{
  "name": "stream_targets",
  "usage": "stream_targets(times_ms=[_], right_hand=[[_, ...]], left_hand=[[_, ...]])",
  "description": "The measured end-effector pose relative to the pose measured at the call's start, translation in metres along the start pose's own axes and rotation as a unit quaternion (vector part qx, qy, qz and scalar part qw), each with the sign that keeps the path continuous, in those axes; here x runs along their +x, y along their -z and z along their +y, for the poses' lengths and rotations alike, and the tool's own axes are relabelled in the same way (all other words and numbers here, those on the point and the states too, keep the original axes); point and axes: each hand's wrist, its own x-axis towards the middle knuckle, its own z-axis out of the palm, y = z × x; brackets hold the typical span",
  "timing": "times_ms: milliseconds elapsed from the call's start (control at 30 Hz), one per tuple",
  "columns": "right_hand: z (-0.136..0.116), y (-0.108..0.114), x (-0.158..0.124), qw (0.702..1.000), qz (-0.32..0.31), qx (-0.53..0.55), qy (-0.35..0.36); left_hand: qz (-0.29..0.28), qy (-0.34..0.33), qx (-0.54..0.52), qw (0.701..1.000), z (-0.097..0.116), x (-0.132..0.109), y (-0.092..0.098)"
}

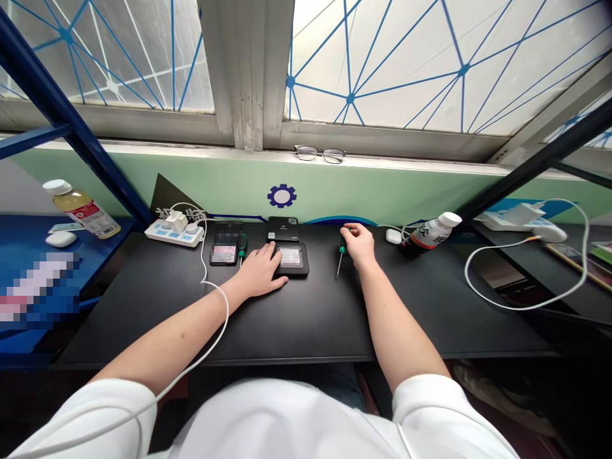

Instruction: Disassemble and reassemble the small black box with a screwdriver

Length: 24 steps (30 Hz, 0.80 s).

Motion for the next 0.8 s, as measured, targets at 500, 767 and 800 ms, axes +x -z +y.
stream_targets(times_ms=[500, 767, 800], right_hand=[[-0.015, -0.007, -0.018, 0.968, -0.108, -0.203, 0.100], [-0.053, -0.057, -0.082, 0.961, -0.207, -0.153, 0.104], [-0.054, -0.060, -0.087, 0.962, -0.212, -0.141, 0.096]], left_hand=[[0.021, 0.004, -0.049, 0.999, 0.004, -0.018, 0.001], [0.006, 0.036, -0.055, 0.998, 0.008, -0.017, 0.003], [0.006, 0.042, -0.058, 0.997, 0.008, -0.016, 0.002]])
